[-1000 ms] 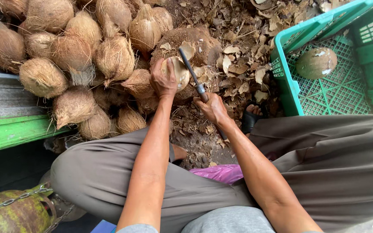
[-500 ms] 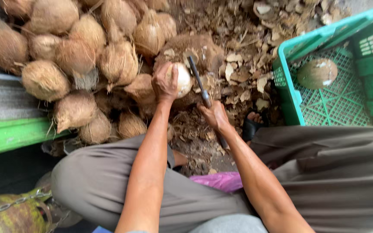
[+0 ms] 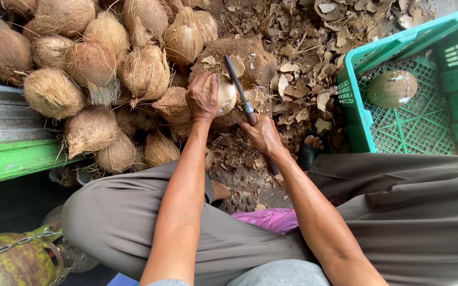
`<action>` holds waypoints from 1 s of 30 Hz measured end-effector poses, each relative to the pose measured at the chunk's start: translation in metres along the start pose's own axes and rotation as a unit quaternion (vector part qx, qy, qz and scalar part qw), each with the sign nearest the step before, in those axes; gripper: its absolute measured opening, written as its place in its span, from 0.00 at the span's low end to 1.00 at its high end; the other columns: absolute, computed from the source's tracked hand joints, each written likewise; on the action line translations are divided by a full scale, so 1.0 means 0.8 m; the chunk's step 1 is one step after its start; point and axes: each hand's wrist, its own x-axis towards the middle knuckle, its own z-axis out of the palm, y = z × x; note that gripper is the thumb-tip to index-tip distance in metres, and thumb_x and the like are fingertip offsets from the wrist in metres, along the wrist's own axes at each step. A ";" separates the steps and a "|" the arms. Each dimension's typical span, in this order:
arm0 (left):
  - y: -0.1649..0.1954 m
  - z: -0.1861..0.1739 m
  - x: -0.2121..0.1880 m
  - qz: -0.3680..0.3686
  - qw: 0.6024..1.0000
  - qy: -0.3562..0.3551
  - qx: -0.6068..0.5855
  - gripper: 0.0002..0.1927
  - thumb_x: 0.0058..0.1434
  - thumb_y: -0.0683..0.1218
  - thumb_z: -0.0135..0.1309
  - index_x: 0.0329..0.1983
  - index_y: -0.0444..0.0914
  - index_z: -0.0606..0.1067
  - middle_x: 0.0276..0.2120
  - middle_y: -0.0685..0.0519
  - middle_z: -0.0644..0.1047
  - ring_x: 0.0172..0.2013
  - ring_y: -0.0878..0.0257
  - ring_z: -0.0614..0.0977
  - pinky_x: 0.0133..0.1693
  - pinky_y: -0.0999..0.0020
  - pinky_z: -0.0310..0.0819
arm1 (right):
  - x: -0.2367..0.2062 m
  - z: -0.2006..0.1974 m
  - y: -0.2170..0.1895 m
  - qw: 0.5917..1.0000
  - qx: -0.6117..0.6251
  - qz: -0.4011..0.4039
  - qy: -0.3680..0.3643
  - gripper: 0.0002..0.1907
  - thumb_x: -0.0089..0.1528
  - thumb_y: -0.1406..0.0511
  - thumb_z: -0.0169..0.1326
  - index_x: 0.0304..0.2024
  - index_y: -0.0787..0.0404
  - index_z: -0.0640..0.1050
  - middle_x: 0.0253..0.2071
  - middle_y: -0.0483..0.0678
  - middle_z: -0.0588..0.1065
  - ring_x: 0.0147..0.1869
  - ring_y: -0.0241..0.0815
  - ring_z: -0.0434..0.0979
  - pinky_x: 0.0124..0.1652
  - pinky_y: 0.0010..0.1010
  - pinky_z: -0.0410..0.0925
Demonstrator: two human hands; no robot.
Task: The person sits on the ground and husks coconuts one at a time, holding each coconut against a wooden chopping block and striking it with a machete to strip off the fibrous husk. Peeled coconuts are set aside and finished ones accumulate in a green plastic crate beside the work area.
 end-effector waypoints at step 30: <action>0.016 -0.008 0.001 -0.007 0.999 -0.026 -0.038 0.24 0.71 0.57 0.43 0.48 0.35 0.81 0.45 0.42 0.83 0.42 0.53 0.86 0.46 0.62 0.82 | -0.009 -0.010 -0.003 0.983 0.123 -0.115 0.075 0.18 0.68 0.60 0.55 0.23 0.54 0.71 0.17 0.39 0.69 0.18 0.31 0.64 0.18 0.29 0.61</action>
